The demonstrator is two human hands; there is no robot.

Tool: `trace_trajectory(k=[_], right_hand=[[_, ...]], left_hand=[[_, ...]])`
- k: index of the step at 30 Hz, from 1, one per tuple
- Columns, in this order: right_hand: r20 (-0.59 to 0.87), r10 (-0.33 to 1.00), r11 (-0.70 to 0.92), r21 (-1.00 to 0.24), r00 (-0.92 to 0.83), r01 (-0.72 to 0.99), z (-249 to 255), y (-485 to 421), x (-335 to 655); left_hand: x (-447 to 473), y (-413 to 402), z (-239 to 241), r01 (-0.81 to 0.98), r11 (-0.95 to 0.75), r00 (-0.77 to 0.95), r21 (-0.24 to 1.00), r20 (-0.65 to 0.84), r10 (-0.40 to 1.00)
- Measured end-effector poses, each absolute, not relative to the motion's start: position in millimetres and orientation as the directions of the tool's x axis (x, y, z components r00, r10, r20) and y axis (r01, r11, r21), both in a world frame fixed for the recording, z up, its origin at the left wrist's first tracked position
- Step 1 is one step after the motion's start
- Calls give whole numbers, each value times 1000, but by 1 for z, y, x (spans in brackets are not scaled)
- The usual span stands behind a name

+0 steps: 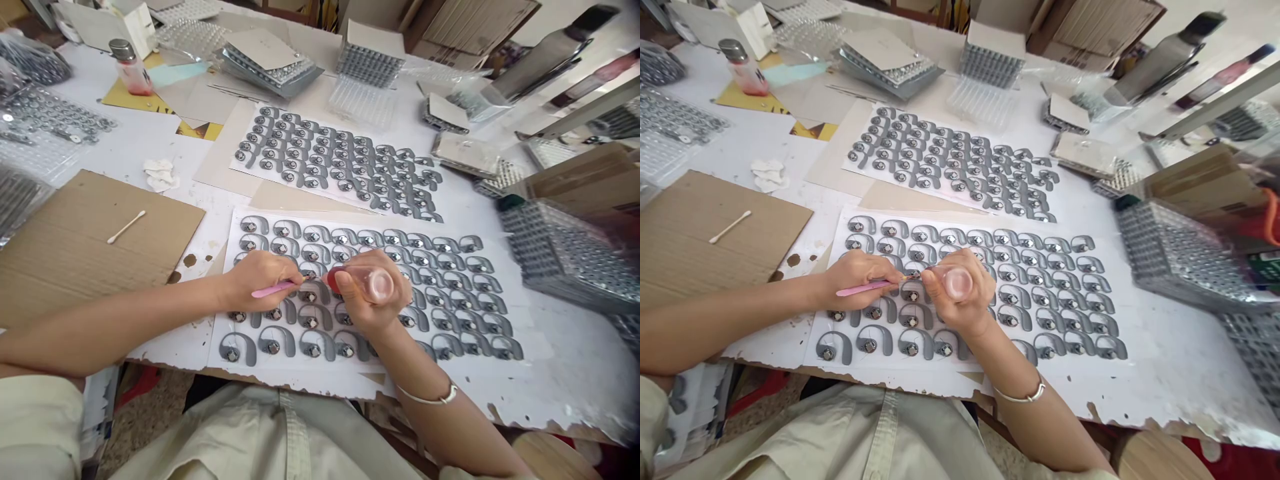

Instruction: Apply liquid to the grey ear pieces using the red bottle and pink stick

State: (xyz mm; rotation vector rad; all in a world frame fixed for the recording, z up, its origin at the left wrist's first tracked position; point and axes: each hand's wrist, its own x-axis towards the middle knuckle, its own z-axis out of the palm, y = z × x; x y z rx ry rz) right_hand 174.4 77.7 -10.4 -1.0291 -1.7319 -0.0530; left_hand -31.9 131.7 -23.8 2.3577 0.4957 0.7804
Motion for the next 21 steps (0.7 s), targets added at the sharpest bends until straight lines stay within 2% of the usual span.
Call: trace_trajectory(k=[21], right_hand=[[796,598,637,-407,-86,655,-9,78,172]], left_hand=[[-33,137,-18,164,-657,782,736,309,541]])
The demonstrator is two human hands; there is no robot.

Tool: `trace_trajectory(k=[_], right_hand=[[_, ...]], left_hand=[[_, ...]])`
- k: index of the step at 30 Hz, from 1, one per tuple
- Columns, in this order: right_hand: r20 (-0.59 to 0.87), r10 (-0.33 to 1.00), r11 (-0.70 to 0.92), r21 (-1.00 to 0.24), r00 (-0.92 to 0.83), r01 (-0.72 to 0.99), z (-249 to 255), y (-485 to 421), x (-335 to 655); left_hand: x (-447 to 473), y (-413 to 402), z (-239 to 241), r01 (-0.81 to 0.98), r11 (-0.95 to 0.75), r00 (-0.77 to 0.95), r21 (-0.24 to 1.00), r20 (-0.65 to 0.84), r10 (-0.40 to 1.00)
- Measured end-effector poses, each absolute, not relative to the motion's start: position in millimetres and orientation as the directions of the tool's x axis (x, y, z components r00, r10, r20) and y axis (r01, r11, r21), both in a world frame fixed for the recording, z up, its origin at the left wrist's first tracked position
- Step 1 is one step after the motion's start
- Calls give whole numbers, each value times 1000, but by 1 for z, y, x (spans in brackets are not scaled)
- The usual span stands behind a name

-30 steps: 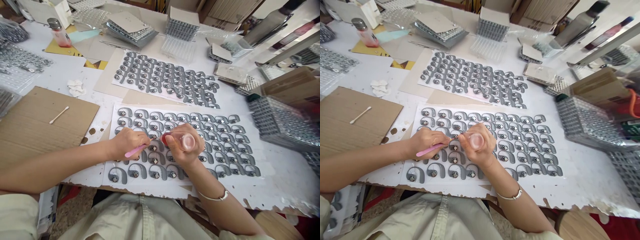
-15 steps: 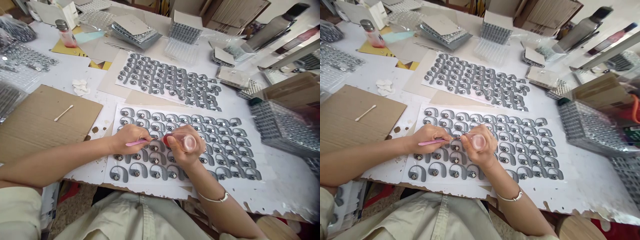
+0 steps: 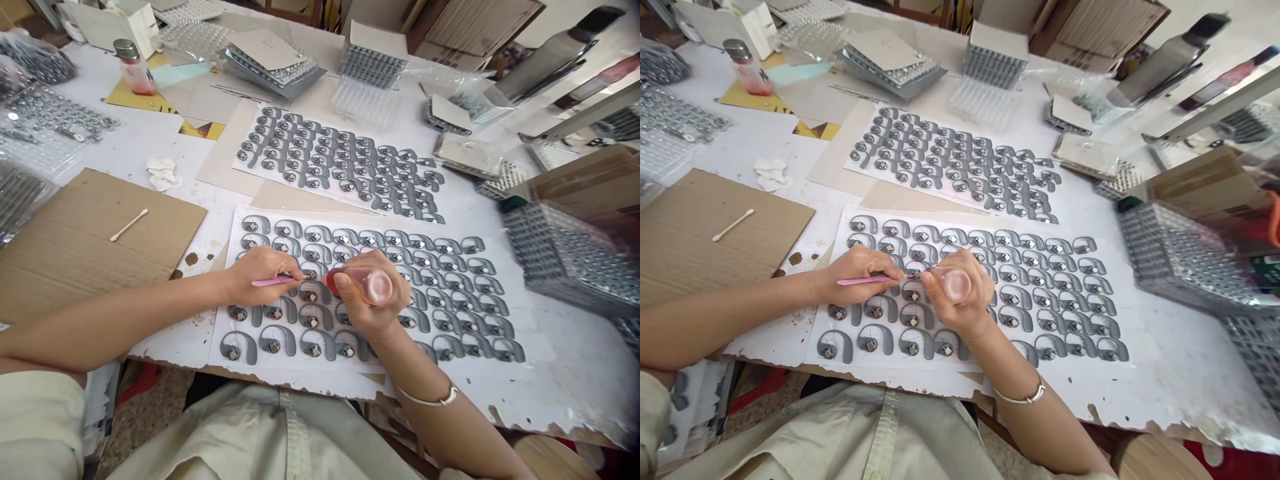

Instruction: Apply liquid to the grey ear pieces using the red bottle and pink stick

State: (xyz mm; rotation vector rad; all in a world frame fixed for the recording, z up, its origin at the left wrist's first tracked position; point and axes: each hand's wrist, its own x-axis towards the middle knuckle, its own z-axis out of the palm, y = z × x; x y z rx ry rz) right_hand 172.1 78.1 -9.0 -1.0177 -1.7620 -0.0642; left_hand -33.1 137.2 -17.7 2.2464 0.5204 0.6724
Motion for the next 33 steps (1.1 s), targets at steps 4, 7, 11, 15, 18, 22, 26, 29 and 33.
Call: trace_trajectory(k=[4,7,11,15,18,22,26,29,33], right_hand=[[791,607,639,-432,-73,637,-10,78,172],[787,613,646,-449,-68,618,-10,78,171],[778,626,643,-473,-58,602,-10,77,171],[784,617,654,-467,-63,594,-9,78,169],[790,609,662,-462,-64,590,-9,79,168],[792,608,667,-467,-62,581,-10,79,168],[799,602,659,-487,-14,573,-14,78,171],[807,590,656,-485,7,578,-15,78,172],[786,618,647,-491,-24,583,-13,79,171]], left_hand=[[-32,138,-16,171,-632,778,756,291,557],[-32,139,-16,161,-607,769,778,287,571],[-32,139,-16,151,-586,767,796,280,578],[-32,139,-18,150,-577,761,803,279,586],[-31,139,-19,151,-572,759,806,276,589],[-31,139,-18,149,-554,756,819,267,598],[-31,140,-17,152,-546,759,824,257,599],[-31,140,-17,163,-540,760,826,244,603],[-31,141,-17,199,-517,754,832,207,624]])
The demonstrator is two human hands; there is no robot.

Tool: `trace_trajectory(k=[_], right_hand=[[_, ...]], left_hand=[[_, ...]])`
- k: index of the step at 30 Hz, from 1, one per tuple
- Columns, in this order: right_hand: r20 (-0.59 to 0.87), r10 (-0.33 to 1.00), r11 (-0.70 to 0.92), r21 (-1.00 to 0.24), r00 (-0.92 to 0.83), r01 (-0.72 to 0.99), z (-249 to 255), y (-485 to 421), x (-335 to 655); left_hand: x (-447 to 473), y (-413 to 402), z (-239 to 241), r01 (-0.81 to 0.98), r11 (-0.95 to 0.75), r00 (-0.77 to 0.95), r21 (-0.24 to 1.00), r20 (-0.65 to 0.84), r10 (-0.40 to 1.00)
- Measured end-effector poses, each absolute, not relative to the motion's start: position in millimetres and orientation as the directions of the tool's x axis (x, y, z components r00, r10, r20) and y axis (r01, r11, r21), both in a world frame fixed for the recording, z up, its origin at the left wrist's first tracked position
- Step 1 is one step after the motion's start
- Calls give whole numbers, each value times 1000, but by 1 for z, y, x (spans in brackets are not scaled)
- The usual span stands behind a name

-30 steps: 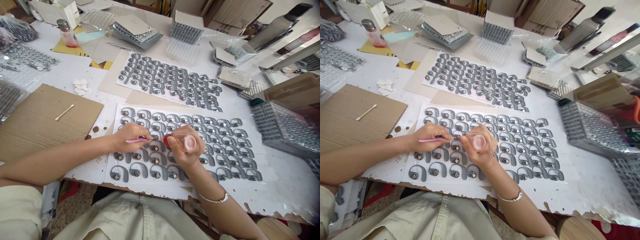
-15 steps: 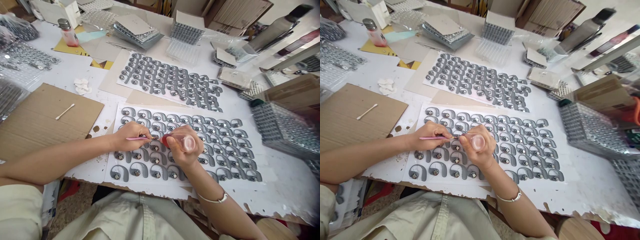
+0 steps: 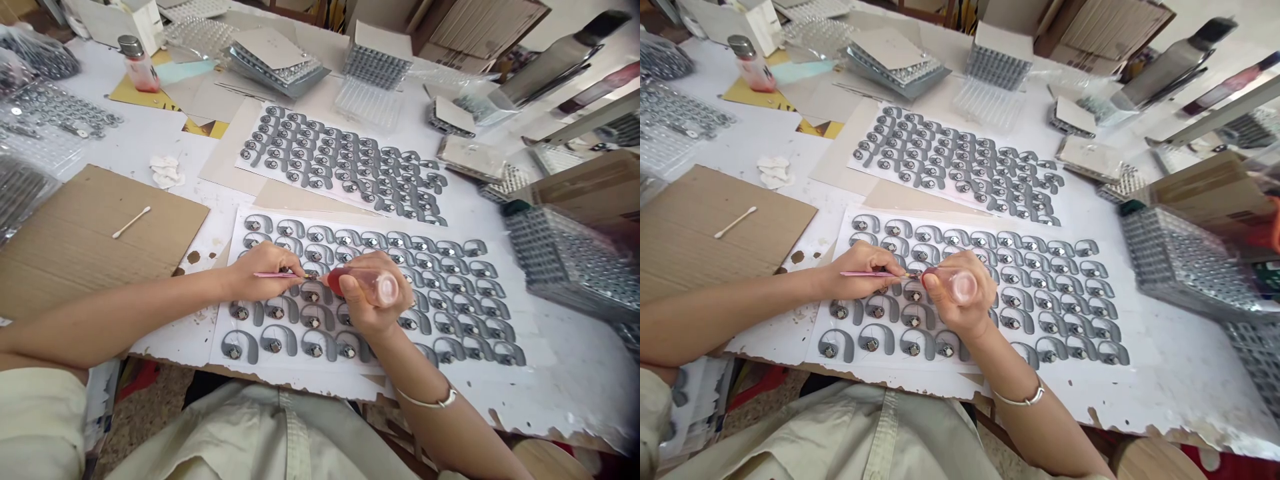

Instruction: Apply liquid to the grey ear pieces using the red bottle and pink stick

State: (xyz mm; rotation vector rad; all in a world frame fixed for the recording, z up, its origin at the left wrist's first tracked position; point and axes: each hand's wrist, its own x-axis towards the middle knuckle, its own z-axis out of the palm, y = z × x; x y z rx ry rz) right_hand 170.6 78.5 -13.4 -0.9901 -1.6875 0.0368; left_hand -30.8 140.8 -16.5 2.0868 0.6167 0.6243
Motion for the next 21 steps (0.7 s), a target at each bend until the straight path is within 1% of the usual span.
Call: trace_trajectory(k=[9,21], right_hand=[[780,625,635,-488,-27,599,-13,79,169],[812,583,685,-466,-37,560,-15,80,170]], left_hand=[[-31,141,-18,167,-516,753,840,229,617],[-31,142,-18,190,-495,749,848,201,631]])
